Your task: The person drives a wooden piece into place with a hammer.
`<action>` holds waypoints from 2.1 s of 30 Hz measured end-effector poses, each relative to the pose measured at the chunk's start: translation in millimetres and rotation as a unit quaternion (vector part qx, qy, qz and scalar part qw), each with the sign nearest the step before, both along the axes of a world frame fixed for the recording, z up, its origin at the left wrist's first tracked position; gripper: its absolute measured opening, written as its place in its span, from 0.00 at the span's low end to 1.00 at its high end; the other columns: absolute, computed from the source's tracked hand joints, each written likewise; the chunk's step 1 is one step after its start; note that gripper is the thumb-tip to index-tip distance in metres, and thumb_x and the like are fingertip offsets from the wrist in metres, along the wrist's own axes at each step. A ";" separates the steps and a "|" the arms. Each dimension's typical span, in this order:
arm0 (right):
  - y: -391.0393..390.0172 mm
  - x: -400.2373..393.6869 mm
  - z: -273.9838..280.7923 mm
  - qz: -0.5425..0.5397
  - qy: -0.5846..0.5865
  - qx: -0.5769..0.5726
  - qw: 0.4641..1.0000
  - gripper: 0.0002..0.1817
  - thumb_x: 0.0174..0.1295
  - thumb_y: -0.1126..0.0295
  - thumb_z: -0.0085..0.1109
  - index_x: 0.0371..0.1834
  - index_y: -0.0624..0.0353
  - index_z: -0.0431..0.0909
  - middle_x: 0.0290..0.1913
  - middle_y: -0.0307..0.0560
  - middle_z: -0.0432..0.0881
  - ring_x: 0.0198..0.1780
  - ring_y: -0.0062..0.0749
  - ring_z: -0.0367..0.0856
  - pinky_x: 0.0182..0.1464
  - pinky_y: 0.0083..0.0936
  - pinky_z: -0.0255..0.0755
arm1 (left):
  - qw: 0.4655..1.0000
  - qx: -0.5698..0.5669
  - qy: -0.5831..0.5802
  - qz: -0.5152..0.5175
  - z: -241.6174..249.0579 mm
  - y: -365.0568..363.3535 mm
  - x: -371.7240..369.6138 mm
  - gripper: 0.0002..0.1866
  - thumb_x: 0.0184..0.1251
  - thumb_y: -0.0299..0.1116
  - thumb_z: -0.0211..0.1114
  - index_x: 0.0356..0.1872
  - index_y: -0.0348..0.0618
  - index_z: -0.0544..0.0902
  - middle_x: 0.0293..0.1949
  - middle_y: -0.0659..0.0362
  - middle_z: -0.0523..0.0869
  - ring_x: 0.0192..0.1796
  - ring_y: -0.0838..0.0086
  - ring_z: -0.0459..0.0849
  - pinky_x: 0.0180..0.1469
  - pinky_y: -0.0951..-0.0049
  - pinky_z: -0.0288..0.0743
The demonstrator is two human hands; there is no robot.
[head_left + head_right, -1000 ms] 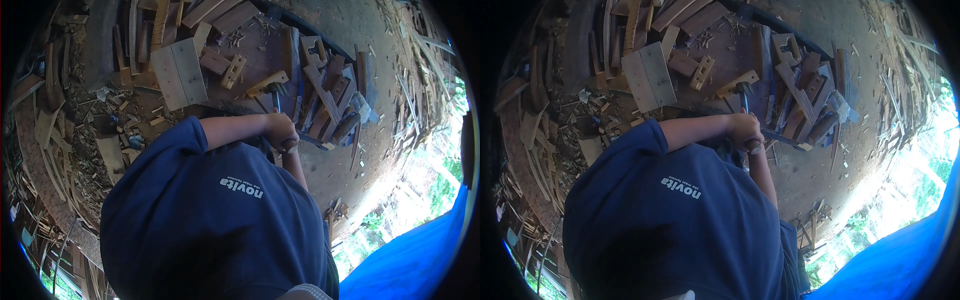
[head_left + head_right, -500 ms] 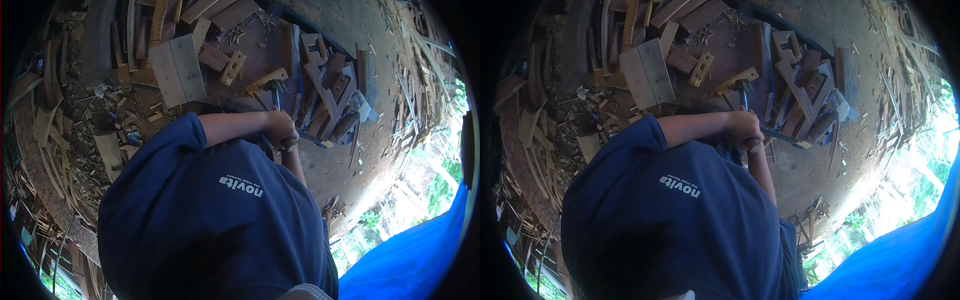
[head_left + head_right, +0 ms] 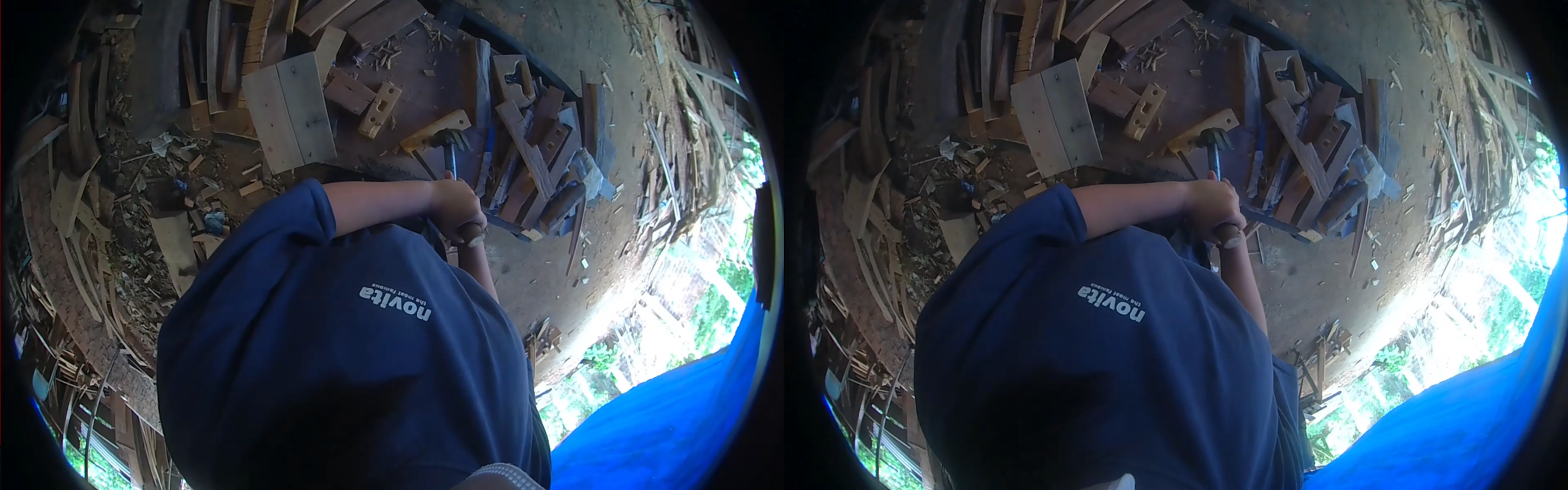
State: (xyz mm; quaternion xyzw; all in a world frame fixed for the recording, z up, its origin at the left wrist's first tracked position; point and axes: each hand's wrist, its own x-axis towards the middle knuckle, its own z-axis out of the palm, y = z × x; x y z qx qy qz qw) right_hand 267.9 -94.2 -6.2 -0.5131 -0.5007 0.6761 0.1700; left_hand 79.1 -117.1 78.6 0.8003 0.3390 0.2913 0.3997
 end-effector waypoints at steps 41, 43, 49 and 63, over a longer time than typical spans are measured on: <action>-39.8 4.9 224.5 -0.194 -0.027 0.106 0.975 0.28 0.70 0.39 0.41 0.30 0.55 0.67 0.17 0.39 0.66 0.12 0.23 0.62 0.13 0.22 0.56 | 0.983 -0.066 -0.163 0.049 12.0 11.6 -51.6 0.14 0.43 0.34 0.74 0.34 0.47 0.84 0.31 0.55 0.87 0.36 0.58 0.86 0.41 0.62 0.78; -63.2 1.7 243.3 -0.180 -0.001 0.129 0.975 0.29 0.70 0.38 0.41 0.30 0.56 0.67 0.16 0.38 0.66 0.13 0.23 0.63 0.14 0.23 0.56 | 0.979 -0.080 -0.180 0.044 11.3 12.8 -52.4 0.14 0.42 0.34 0.74 0.34 0.46 0.84 0.31 0.54 0.87 0.36 0.58 0.86 0.41 0.62 0.78; -104.9 16.3 219.9 -0.040 -0.241 0.127 0.961 0.12 0.70 0.59 0.54 0.33 0.55 0.74 0.25 0.39 0.76 0.30 0.25 0.76 0.34 0.19 0.73 | 0.974 -0.101 -0.195 0.060 14.1 14.6 -54.3 0.14 0.41 0.34 0.74 0.33 0.47 0.85 0.31 0.54 0.87 0.36 0.57 0.86 0.40 0.63 0.78; -118.0 -33.9 237.0 -0.043 -0.340 0.209 0.916 0.36 0.68 0.34 0.39 0.28 0.62 0.72 0.17 0.34 0.68 0.22 0.19 0.69 0.25 0.24 0.61 | 0.974 -0.022 -0.198 0.110 10.3 5.9 -46.9 0.10 0.37 0.35 0.73 0.23 0.50 0.81 0.23 0.57 0.83 0.29 0.57 0.84 0.30 0.62 0.75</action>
